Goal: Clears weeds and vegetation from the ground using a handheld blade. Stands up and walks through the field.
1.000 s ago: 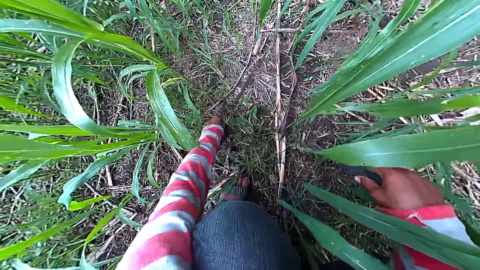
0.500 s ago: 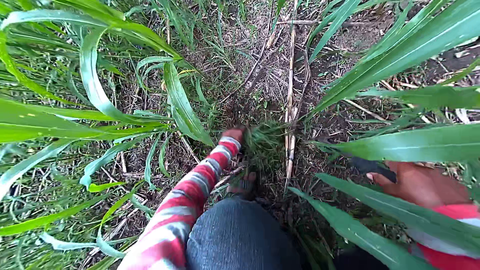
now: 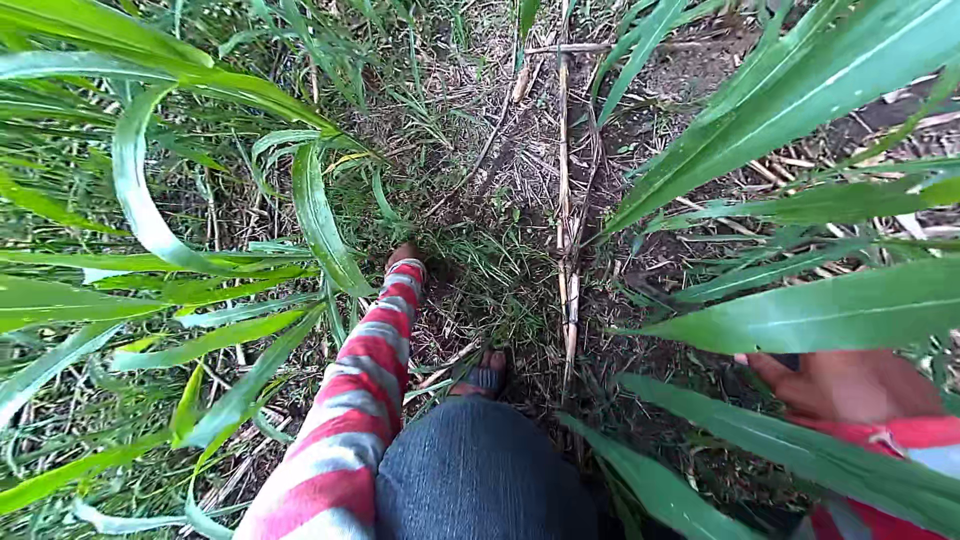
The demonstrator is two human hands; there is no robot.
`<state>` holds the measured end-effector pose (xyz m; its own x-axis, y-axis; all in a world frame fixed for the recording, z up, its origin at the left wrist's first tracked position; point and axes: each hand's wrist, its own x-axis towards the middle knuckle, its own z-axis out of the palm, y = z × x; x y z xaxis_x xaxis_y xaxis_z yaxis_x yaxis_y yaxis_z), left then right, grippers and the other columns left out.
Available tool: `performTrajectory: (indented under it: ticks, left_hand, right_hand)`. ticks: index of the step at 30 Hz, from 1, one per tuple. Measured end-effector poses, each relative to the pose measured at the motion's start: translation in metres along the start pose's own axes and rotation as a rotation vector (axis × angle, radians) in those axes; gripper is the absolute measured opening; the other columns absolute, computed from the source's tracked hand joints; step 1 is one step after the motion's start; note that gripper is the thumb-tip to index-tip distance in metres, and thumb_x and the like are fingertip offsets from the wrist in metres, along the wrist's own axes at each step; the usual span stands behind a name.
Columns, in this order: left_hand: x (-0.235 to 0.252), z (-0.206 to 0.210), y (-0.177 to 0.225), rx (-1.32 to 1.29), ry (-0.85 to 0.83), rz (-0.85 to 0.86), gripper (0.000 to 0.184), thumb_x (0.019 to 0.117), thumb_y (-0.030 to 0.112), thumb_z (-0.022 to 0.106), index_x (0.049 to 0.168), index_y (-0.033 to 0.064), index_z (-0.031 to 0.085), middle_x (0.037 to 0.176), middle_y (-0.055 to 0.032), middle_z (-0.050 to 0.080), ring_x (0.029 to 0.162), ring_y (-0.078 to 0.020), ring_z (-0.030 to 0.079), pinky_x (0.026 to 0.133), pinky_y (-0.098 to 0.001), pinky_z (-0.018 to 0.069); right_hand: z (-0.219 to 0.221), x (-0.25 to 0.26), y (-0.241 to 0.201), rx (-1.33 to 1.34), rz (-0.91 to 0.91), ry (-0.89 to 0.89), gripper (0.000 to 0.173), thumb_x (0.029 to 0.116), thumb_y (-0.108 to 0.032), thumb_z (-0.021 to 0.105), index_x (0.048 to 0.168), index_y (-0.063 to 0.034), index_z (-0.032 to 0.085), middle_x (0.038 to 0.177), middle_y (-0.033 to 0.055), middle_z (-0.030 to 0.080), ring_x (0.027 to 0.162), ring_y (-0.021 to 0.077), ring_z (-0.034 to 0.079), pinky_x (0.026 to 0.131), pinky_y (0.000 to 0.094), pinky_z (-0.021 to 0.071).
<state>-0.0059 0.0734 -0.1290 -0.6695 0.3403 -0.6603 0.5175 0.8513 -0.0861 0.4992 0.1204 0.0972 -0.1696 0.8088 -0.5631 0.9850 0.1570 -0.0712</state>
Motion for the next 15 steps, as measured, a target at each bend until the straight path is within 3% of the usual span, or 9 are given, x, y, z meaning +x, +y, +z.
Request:
performTrajectory:
  ticks: [3,6,10,13,15]
  left_hand:
    - [-0.037,0.002,0.005,-0.015,-0.013,0.092,0.044,0.0995,0.03,0.064,0.129,-0.0019,0.066,0.131,-0.0317,0.065,0.126,-0.0494,0.061,0.103,-0.0708,0.0467]
    - [-0.099,0.027,0.024,0.107,-0.172,0.253,0.044,0.1014,0.033,0.062,0.127,-0.0029,0.067,0.127,-0.0301,0.067,0.123,-0.048,0.063,0.102,-0.0687,0.0477]
    - [-0.143,0.043,0.054,0.354,-0.407,0.585,0.046,0.105,0.031,0.056,0.136,-0.0019,0.061,0.133,-0.0307,0.064,0.127,-0.0496,0.06,0.104,-0.0708,0.0452]
    - [-0.164,0.038,0.071,0.377,-0.511,0.795,0.044,0.1054,0.026,0.057,0.139,-0.0031,0.058,0.129,-0.0325,0.064,0.125,-0.0507,0.061,0.103,-0.071,0.0448]
    - [-0.162,0.03,0.08,0.343,-0.456,0.781,0.047,0.1038,0.022,0.06,0.147,0.0036,0.054,0.134,-0.0304,0.063,0.127,-0.0493,0.06,0.104,-0.0697,0.0449]
  right_hand:
    - [0.003,0.003,0.001,-0.01,-0.016,0.054,0.042,0.0935,-0.033,0.071,0.125,-0.0051,0.069,0.108,0.0343,0.07,0.1,0.0595,0.066,0.077,0.0776,0.0465]
    - [0.011,0.009,0.006,-0.002,-0.046,0.134,0.041,0.09,-0.034,0.073,0.113,0.0,0.072,0.103,0.0351,0.07,0.096,0.0608,0.066,0.075,0.079,0.0461]
    - [0.001,0.013,-0.001,-0.003,-0.025,0.065,0.043,0.0941,-0.03,0.071,0.133,-0.0113,0.068,0.109,0.0325,0.071,0.1,0.0601,0.065,0.079,0.0792,0.0454]
    - [0.0,0.017,0.004,-0.019,-0.042,0.013,0.046,0.0955,-0.033,0.07,0.135,-0.0093,0.066,0.109,0.0347,0.069,0.1,0.0612,0.064,0.079,0.0802,0.0438]
    - [0.005,0.019,0.01,-0.013,-0.058,0.019,0.048,0.0955,-0.038,0.07,0.128,-0.0024,0.068,0.109,0.0366,0.068,0.102,0.0612,0.064,0.081,0.0801,0.0436]
